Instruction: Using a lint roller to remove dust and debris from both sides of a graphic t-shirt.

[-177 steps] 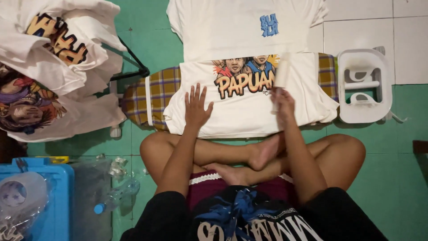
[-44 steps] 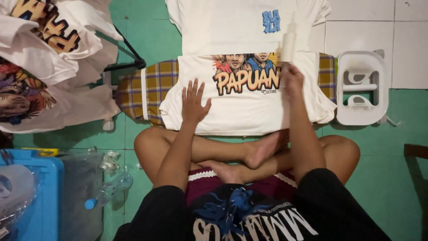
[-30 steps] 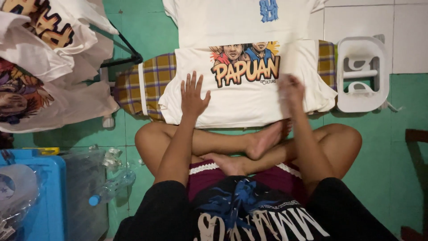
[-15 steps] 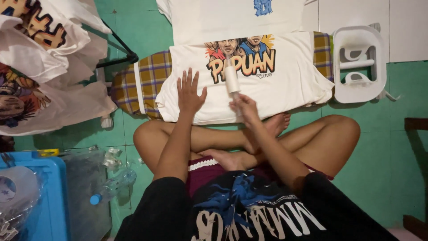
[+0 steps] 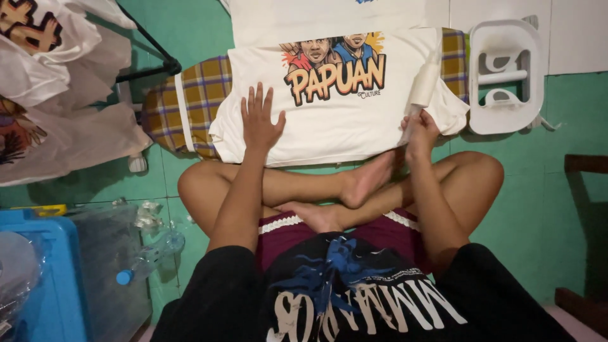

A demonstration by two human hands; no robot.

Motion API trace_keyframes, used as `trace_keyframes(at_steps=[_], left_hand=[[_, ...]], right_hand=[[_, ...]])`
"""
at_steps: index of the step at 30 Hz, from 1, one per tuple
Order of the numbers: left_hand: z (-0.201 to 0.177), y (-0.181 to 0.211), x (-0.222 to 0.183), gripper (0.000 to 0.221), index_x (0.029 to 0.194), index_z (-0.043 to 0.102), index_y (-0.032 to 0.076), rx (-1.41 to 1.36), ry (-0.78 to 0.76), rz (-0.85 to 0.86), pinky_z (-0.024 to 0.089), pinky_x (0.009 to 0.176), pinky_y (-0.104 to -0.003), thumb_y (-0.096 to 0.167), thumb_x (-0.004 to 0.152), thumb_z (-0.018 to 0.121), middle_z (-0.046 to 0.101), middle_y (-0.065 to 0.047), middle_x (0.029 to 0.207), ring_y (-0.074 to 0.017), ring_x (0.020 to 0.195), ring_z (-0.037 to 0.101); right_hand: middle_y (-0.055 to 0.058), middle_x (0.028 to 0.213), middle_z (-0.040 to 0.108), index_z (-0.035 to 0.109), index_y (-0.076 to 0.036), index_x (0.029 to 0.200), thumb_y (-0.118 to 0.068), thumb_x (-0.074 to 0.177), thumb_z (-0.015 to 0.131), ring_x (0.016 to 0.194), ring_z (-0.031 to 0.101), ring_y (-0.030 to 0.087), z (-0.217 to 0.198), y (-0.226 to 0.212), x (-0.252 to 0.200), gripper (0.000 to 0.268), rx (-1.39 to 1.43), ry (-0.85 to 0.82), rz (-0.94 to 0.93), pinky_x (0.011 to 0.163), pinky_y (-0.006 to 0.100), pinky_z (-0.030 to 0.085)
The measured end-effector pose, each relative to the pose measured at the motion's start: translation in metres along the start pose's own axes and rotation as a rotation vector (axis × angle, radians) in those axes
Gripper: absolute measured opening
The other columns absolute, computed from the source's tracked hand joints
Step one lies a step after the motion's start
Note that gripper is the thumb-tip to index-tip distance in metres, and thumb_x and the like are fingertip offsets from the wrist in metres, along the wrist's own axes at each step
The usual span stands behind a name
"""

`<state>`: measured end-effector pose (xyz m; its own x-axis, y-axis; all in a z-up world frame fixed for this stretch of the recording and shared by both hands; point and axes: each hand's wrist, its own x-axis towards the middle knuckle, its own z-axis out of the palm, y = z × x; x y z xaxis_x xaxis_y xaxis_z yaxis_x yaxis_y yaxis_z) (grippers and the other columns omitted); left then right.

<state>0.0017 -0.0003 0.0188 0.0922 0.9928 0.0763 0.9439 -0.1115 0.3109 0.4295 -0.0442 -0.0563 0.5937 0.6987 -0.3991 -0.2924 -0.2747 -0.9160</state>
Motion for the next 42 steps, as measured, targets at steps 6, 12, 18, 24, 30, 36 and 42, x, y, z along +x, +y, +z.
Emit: trace_keyframes(at_steps=[6,12,18,24,30,36,42], left_hand=[[0.002,-0.001,-0.001,0.065,0.155,0.048,0.016,0.005,0.014,0.018,0.02,0.126,-0.056,0.046,0.098,0.061,0.035,-0.014,0.166,-0.0344,0.154,0.031],[0.007,-0.005,-0.001,0.066,0.155,0.047,0.017,0.019,0.045,0.023,0.021,0.126,-0.056,0.046,0.097,0.062,0.035,-0.013,0.166,-0.0347,0.154,0.031],[0.012,-0.007,-0.001,0.067,0.154,0.049,0.017,0.001,0.108,0.055,0.024,0.124,-0.057,0.045,0.095,0.065,0.038,-0.013,0.164,-0.0351,0.153,0.034],[0.008,-0.005,-0.001,0.07,0.151,0.052,0.016,0.027,0.14,0.071,0.028,0.122,-0.057,0.046,0.09,0.068,0.041,-0.013,0.162,-0.0359,0.15,0.038],[0.003,-0.004,-0.001,0.077,0.154,0.049,0.016,-0.026,0.072,0.056,0.023,0.124,-0.058,0.049,0.088,0.068,0.037,-0.014,0.165,-0.0371,0.153,0.033],[0.01,-0.003,0.003,0.082,0.154,0.05,0.014,-0.01,0.076,0.065,0.023,0.123,-0.06,0.051,0.084,0.072,0.037,-0.016,0.165,-0.0383,0.152,0.033],[0.034,0.038,0.063,0.063,0.127,0.069,0.006,0.019,0.167,-0.04,0.02,0.117,-0.069,0.051,0.084,0.073,0.048,-0.019,0.15,-0.037,0.147,0.036]], right_hand=[[0.012,0.102,0.066,0.069,-0.008,0.122,-0.003,0.085,0.075,0.077,0.072,0.021,0.095,0.018,-0.038,0.038,-0.164,-0.172,-0.152,0.066,0.036,0.064],[0.017,0.106,0.059,0.062,0.006,0.128,0.001,0.087,0.068,0.084,0.075,0.025,0.224,-0.042,-0.136,0.042,-0.02,-0.53,-0.017,0.078,0.034,0.067],[0.022,0.103,0.07,0.063,0.007,0.125,-0.009,0.096,0.067,0.081,0.08,0.028,0.246,-0.009,-0.108,0.034,-0.024,-0.514,0.211,0.073,0.035,0.071],[0.014,0.089,0.072,0.073,-0.007,0.114,-0.008,0.087,0.072,0.07,0.079,0.022,0.187,-0.011,-0.042,0.028,0.009,-0.225,0.187,0.056,0.033,0.068],[0.011,0.082,0.078,0.073,-0.019,0.088,-0.006,0.08,0.064,0.062,0.076,0.022,0.109,-0.063,0.01,0.017,-0.042,0.011,0.164,0.044,0.031,0.054],[0.015,0.111,0.068,0.062,-0.002,0.125,-0.004,0.098,0.063,0.088,0.082,0.027,0.06,-0.044,0.046,0.027,0.062,-0.197,0.004,0.075,0.034,0.073],[0.012,0.12,0.072,0.057,-0.005,0.129,-0.01,0.103,0.058,0.107,0.078,0.024,0.052,-0.044,0.045,0.026,0.243,-0.351,-0.002,0.087,0.037,0.07]])
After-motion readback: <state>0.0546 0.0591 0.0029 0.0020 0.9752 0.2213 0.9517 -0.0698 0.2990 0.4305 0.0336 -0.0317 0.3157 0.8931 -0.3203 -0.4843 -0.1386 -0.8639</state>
